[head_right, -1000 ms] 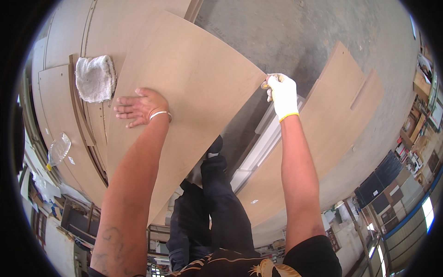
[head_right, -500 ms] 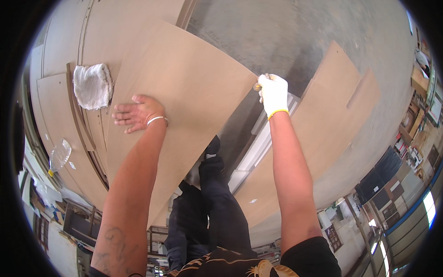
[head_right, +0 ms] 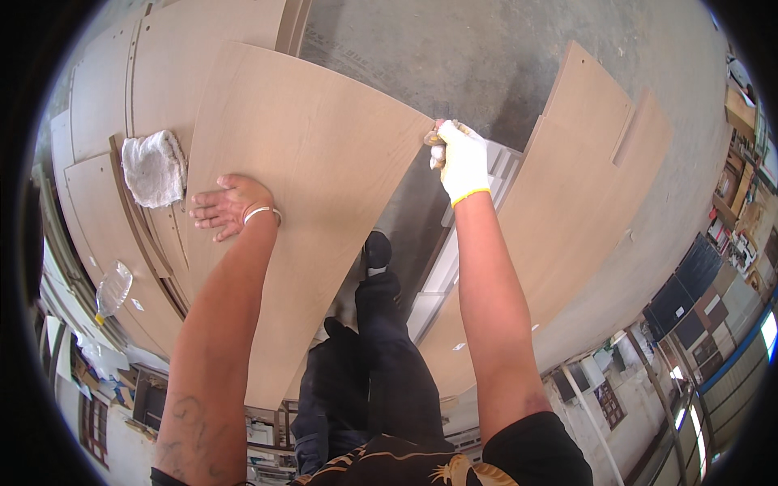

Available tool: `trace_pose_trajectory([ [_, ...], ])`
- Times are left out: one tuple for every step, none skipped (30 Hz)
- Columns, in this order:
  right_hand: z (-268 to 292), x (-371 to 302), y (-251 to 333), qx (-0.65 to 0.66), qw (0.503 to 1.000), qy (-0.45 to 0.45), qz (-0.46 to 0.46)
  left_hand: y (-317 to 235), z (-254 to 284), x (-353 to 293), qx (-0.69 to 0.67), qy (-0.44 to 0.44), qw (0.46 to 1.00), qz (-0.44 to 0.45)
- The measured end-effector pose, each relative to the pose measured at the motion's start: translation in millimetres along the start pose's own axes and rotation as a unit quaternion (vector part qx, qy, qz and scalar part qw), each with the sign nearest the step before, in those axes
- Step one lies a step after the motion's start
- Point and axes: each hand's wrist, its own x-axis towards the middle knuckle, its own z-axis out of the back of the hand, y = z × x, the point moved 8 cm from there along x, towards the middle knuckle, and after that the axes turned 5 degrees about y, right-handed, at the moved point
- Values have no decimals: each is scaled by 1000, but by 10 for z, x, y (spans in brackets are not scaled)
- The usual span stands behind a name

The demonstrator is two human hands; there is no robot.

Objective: The person wipes large flat wooden panels with a white cloth, occasionally picking up and moving panels to access others. They handle a plastic bottle with a yellow cap and a small white marker, placing them on the panels. The person repeatedly wipes different panels and repositions them on the floor.

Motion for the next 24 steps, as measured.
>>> trace_pose_trajectory([
  [-3, 5, 13, 0, 1000, -1, -7, 3, -6, 5, -1, -1, 1000, 0],
  [-9, 17, 35, -16, 1000, 1, -14, 3, -9, 7, -2, -3, 1000, 0],
  [-18, 26, 62, -32, 999, 3, -22, 5, -5, 11, 3, -5, 1000, -1],
  [5, 42, 72, -50, 998, -12, -46, 0, 1, 9, 9, -8, 1000, 0],
  [-2, 57, 84, -58, 996, -10, -70, -3, 18, 7, 8, -13, 1000, -2],
  [-27, 86, 106, -67, 994, 5, -90, -6, 24, 4, 12, -9, 1000, 0],
  [-30, 106, 108, -75, 990, 8, -122, -14, 37, 0, 8, -8, 1000, 0],
  [-15, 129, 127, -82, 986, 0, -142, -29, 58, -8, -2, -10, 1000, -3],
  [-14, 149, 140, -100, 982, 5, -159, -34, 56, -9, 3, 4, 1000, 1],
  [-22, 159, 141, -93, 980, 13, -175, -44, 60, -8, 2, 14, 1000, 2],
  [-22, 167, 141, -85, 980, 19, -182, -58, 91, -14, -3, 5, 1000, -2],
  [-42, 166, 129, -71, 979, 38, -186, -56, 72, -14, 0, 24, 1000, 5],
  [-36, 154, 108, -29, 981, 38, -186, -58, 80, -14, -2, 24, 1000, 7],
  [-32, 150, 114, -13, 986, 44, -162, -68, 109, -14, -9, 8, 1000, 2],
  [-23, 138, 115, 5, 990, 48, -136, -59, 84, -11, -3, 22, 1000, 9],
  [10, 121, 94, 24, 992, 37, -119, -55, 82, -10, 0, 20, 1000, 9],
  [-3, 111, 88, 11, 994, 58, -93, -57, 94, -8, -4, 7, 1000, 7],
  [4, 104, 66, -2, 995, 61, -76, -53, 88, -5, 4, 5, 1000, 6],
  [9, 104, 42, -13, 996, 63, -62, -58, 99, -7, 6, -9, 1000, 4],
  [16, 113, 26, -17, 997, 58, -45, -47, 94, -4, -3, -10, 1000, 7],
  [19, 127, 10, -19, 998, 53, -31, -57, 99, -3, 6, -14, 1000, 0],
  [-11, 142, 6, -17, 998, 63, -11, -57, 88, -3, 4, -6, 1000, 0],
  [-2, 158, -28, -22, 999, 47, -14, -62, 105, -4, -1, -12, 1000, -5],
  [0, 170, -50, -25, 999, 33, -11, -64, 102, -5, 6, -6, 1000, -2],
])
